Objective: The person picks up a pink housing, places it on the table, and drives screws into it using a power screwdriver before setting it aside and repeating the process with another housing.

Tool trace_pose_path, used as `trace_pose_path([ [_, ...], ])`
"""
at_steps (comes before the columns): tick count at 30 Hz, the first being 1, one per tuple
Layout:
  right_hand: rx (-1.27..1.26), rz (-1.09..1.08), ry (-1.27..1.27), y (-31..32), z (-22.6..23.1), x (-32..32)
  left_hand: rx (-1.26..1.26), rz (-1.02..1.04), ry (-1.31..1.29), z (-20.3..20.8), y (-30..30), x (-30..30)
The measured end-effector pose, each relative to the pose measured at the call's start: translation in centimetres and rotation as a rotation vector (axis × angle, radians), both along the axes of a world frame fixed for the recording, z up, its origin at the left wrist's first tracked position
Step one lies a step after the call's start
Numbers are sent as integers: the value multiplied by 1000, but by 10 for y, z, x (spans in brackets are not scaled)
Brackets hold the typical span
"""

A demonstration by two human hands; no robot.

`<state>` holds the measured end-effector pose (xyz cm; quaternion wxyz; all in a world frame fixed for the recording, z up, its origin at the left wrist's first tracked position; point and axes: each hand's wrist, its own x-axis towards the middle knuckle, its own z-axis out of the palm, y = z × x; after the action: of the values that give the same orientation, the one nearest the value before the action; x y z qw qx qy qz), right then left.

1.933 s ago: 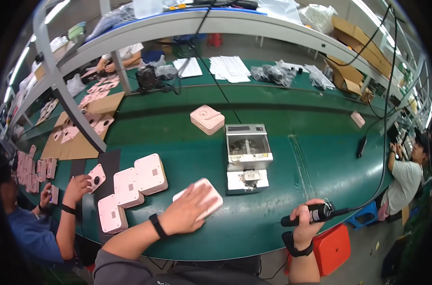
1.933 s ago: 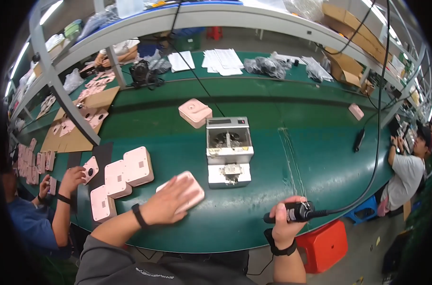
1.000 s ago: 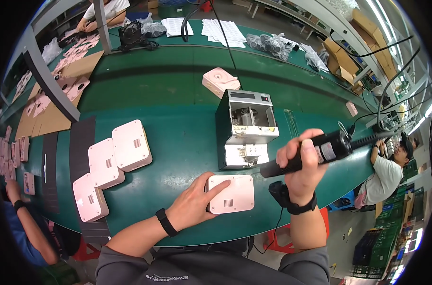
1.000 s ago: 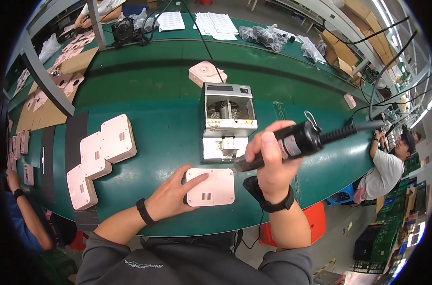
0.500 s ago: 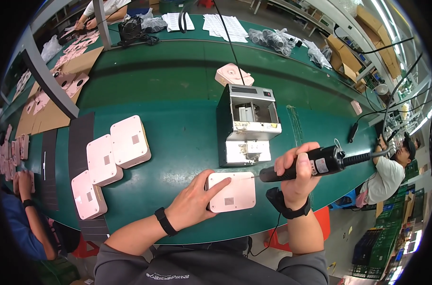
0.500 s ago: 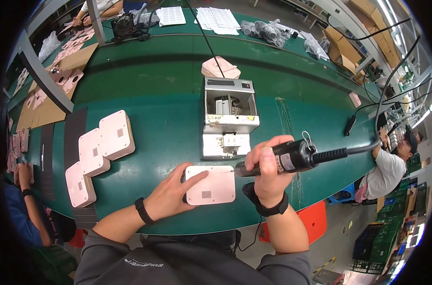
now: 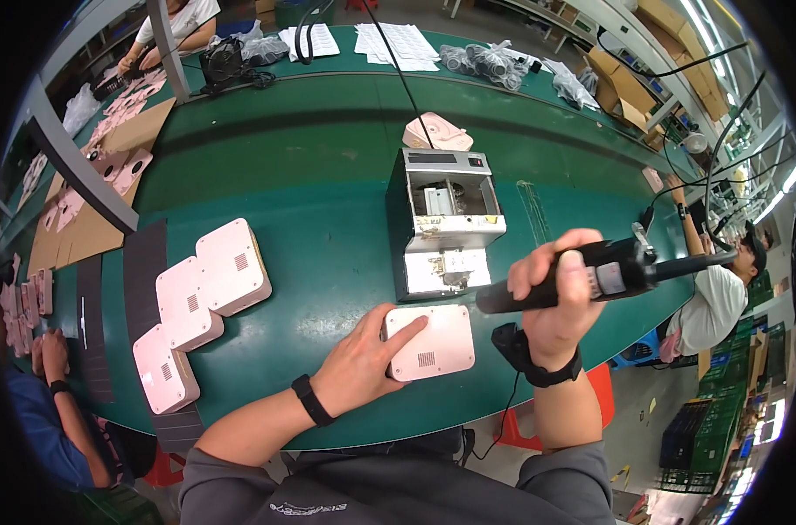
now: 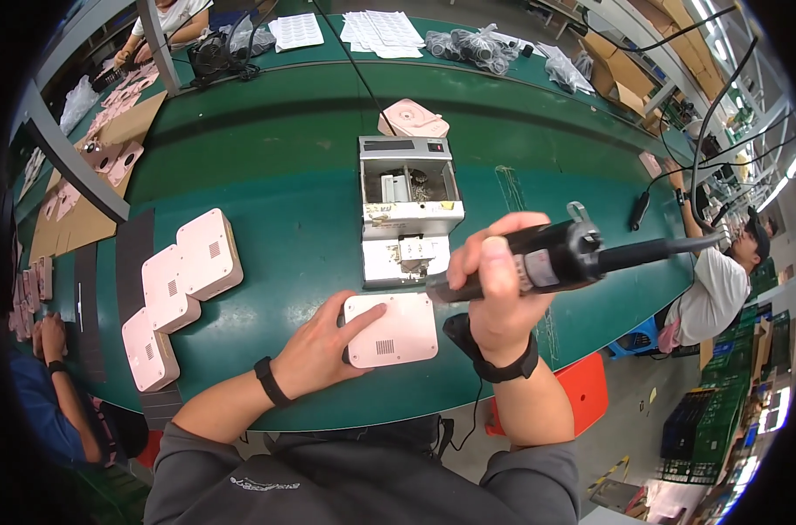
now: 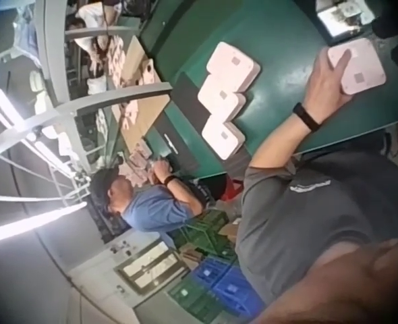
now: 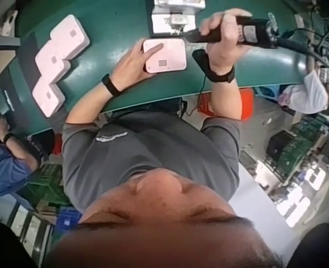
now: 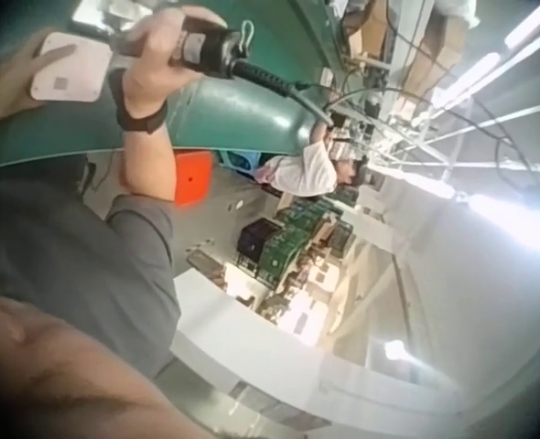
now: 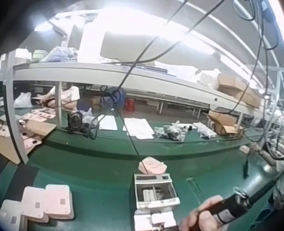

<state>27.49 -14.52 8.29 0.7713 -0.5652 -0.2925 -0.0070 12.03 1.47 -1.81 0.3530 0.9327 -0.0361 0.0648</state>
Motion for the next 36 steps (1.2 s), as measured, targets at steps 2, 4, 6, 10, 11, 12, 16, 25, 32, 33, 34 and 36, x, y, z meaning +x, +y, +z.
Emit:
trace_pose_path([
  [2, 72, 13, -47, 6, 10, 5, -4, -7, -2, 1, -2, 6],
  [4, 109, 16, -75, 13, 14, 11, -16, -28, 3, 2, -2, 11],
  [6, 47, -11, -59, 21, 6, 20, -4, -43, -8, 3, 0, 14],
  [10, 22, 23, -6, 18, 6, 18, 20, -48, -29, -1, 0, 10],
  [11, 28, 42, 14, 16, 6, 16, 29, -43, -44, -5, 0, 10],
  [12, 25, 44, 15, 15, 5, 13, 38, -40, -61, -7, 0, 11],
  [16, 50, 72, 18, 14, 0, 2, 23, -37, -36, -3, 0, 11],
  [25, 29, 66, 29, 21, -20, 3, 11, -35, -33, -1, -1, 11],
  [32, 22, 66, 29, 20, -22, 4, 28, -44, -48, -2, -1, 11],
  [33, 2, 58, 34, 21, -20, 3, 28, -44, -49, -2, -1, 11],
  [34, -19, 51, 39, 22, -18, 3, 23, -43, -51, -2, 0, 11],
  [36, -39, 42, 43, 22, -10, 2, 13, -41, -55, -3, 0, 11],
])
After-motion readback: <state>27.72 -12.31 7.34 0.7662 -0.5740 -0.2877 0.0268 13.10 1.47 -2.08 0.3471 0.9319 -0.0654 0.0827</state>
